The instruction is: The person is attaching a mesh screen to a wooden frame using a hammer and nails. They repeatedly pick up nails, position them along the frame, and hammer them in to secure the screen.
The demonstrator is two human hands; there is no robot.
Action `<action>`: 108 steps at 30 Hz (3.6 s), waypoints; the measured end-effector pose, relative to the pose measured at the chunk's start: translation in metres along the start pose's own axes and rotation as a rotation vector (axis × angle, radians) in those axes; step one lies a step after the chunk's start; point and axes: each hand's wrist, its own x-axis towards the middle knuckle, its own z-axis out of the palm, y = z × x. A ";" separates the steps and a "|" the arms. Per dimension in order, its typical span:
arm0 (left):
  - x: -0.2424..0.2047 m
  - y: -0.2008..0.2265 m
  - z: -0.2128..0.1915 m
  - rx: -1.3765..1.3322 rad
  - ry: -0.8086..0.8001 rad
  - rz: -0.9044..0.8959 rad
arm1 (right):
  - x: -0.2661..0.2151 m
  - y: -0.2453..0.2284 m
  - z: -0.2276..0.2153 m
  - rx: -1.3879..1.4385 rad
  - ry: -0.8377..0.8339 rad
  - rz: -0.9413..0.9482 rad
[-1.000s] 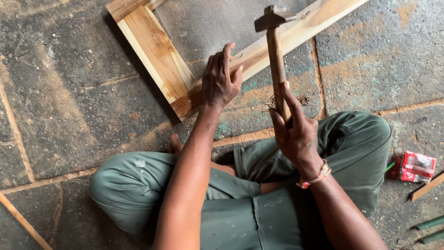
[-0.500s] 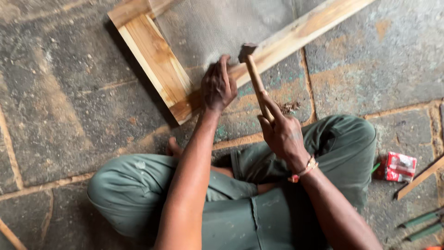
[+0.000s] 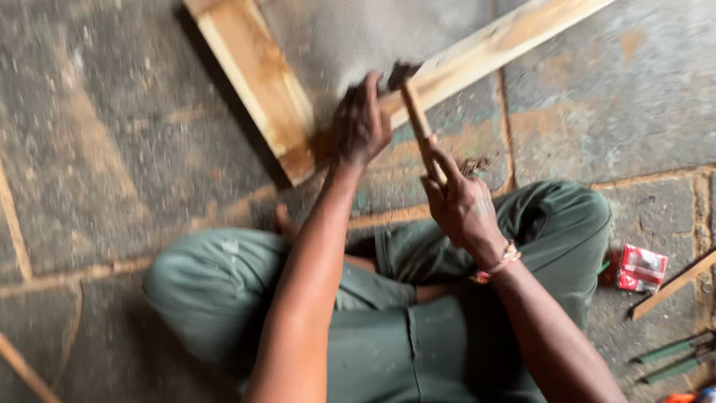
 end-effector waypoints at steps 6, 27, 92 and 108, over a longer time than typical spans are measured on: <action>0.002 0.002 -0.010 -0.011 0.024 0.090 | 0.004 -0.004 -0.005 0.302 0.001 0.144; 0.025 -0.001 0.000 -0.074 0.020 0.003 | 0.017 -0.006 -0.020 0.276 -0.083 0.111; 0.055 0.029 -0.081 -1.457 1.062 -1.490 | -0.001 0.004 -0.010 -0.030 -0.168 0.224; 0.035 -0.011 -0.098 0.084 0.011 -1.121 | -0.001 0.005 -0.011 0.000 -0.162 0.240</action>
